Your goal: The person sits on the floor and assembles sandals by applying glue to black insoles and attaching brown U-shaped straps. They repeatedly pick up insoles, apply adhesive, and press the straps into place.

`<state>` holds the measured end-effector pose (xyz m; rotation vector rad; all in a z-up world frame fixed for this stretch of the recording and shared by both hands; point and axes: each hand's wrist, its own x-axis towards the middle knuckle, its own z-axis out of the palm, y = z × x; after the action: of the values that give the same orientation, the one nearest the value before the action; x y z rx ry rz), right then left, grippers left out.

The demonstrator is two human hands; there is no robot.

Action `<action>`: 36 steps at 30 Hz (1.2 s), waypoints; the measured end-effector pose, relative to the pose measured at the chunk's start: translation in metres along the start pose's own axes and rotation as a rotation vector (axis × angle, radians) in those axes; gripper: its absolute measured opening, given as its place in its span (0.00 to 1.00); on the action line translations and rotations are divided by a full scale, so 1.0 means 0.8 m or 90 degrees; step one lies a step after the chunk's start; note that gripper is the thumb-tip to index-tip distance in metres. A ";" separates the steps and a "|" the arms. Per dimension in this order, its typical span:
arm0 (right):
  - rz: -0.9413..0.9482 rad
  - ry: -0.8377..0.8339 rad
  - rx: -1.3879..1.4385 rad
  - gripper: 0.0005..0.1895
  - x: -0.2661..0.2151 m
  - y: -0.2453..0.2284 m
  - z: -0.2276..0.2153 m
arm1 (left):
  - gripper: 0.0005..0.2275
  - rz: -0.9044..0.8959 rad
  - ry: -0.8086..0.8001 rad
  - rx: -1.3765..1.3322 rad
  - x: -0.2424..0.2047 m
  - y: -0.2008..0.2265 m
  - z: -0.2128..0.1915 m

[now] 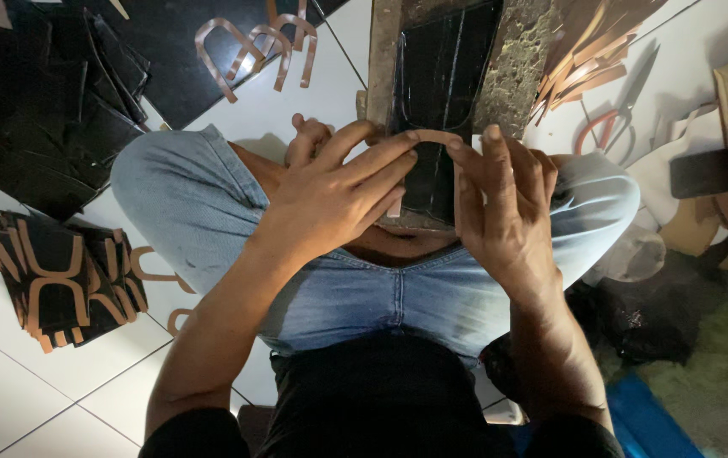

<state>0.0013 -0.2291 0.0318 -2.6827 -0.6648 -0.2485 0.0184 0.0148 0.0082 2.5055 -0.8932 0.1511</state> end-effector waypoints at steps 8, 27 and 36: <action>0.011 -0.043 -0.008 0.39 0.017 -0.003 0.000 | 0.16 0.012 -0.013 0.019 0.006 -0.002 -0.004; 0.089 -0.061 0.130 0.41 -0.042 0.026 -0.006 | 0.16 -0.015 -0.018 -0.070 -0.015 -0.011 0.002; 0.082 -0.065 0.099 0.42 -0.052 0.021 0.000 | 0.16 -0.022 0.023 -0.093 -0.029 -0.004 0.015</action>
<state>-0.0270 -0.2604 0.0160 -2.5878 -0.5152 -0.0243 0.0015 0.0250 -0.0096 2.3741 -0.8151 0.1161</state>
